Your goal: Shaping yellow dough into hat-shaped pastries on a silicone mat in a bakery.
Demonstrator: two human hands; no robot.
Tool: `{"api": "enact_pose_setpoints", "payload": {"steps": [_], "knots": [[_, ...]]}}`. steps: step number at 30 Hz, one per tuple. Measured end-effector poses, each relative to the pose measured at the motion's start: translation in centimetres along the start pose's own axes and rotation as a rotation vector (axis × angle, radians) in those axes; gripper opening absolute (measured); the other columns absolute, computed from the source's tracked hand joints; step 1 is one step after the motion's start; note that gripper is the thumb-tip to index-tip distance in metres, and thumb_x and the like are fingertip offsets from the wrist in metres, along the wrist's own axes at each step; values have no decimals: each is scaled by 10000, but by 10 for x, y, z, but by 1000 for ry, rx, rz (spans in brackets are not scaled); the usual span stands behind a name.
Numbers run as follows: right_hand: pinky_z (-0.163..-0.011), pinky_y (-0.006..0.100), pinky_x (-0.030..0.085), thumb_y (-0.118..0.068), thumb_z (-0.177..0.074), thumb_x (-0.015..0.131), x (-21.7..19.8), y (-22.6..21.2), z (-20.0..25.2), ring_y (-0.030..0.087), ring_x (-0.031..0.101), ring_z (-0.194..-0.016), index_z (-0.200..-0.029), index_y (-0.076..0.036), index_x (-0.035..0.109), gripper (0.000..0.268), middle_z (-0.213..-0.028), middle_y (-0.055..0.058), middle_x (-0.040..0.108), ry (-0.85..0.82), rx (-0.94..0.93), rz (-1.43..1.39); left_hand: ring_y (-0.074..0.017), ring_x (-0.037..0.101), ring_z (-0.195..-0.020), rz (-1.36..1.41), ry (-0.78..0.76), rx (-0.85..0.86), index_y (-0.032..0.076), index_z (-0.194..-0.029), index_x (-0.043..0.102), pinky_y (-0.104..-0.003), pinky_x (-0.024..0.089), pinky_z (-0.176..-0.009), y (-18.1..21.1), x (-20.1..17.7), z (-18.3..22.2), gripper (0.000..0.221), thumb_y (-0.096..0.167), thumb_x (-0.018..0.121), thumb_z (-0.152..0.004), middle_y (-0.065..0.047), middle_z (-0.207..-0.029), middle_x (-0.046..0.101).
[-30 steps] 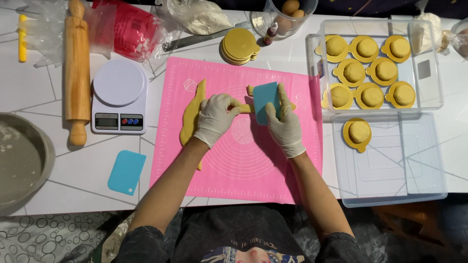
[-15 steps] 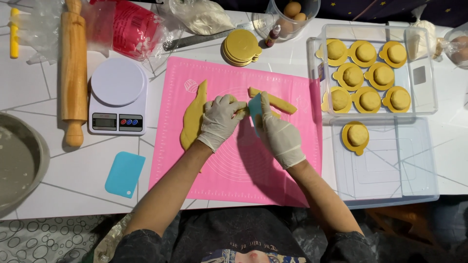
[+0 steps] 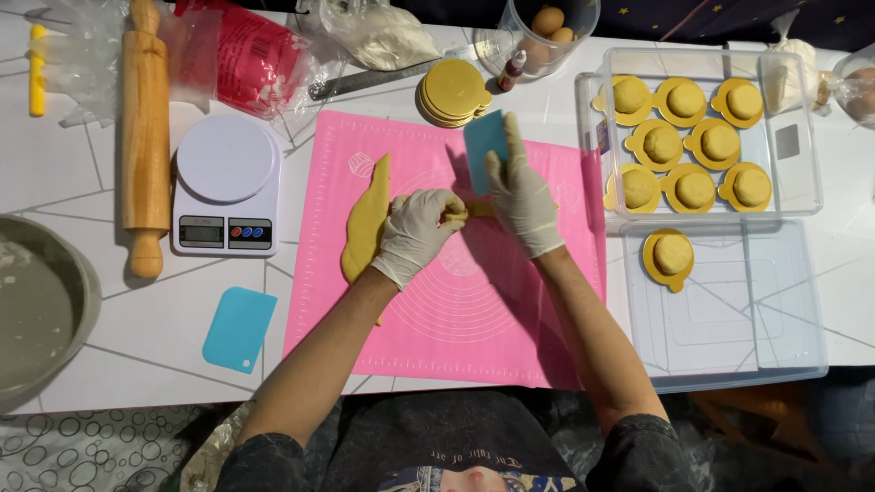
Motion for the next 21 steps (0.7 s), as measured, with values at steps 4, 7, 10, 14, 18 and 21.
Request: {"api": "enact_pose_setpoints", "payload": {"steps": [4,7,10,14,18,21], "knots": [[-1076,534,495,-190,-1074,577,-29,68,-19,428,579,-1292,-1599,-241,294,598,-1446,294,524,330,-121,-715,-155,632,-990,65,48,-25,343,-1154,652,-376,434,-949,-1,-20,1,224,375,697,-937,80,-975,655],[-1027,506,562,-78,-1087,584,-21,126,-41,361,614,-1263,-1585,-156,298,580,-1468,197,531,380,-235,-987,-124,682,-884,3,234,27,387,-1004,718,-329,513,-817,-10,-62,4,168,469,782,-872,130,-875,669],[-1019,454,587,-78,-1079,592,-17,144,-36,290,637,-1216,-1552,-139,342,539,-1393,148,596,430,-220,-1060,-135,712,-865,13,405,13,347,-953,740,-321,534,-769,-26,-121,12,163,421,843,-852,121,-880,707],[-1009,435,623,-125,-1074,610,-30,128,-22,237,647,-1177,-1539,-151,365,525,-1325,97,621,467,-176,-1114,-238,752,-889,40,621,-209,201,-1120,752,-361,557,-766,-76,-190,31,235,277,866,-930,-12,-944,780],[-935,477,649,-171,-1070,630,-18,143,-33,275,695,-1112,-1532,-198,398,518,-1293,150,664,421,-162,-1164,-188,755,-826,-187,828,-307,295,-979,767,-300,535,-747,-127,-227,53,232,277,943,-829,105,-862,769],[-925,449,646,-174,-1063,638,-15,147,-35,245,698,-1087,-1525,-194,414,514,-1260,145,680,415,-160,-1155,-121,641,-907,-589,918,-425,414,-901,711,-358,433,-845,-146,-238,71,367,427,998,-671,210,-894,673]]}}
Point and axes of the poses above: each hand's wrist, its own z-axis away from the middle knuckle, its own x-axis out of the palm, y = z × x, the point moved 10 cm from there along -z, towards the middle knuckle
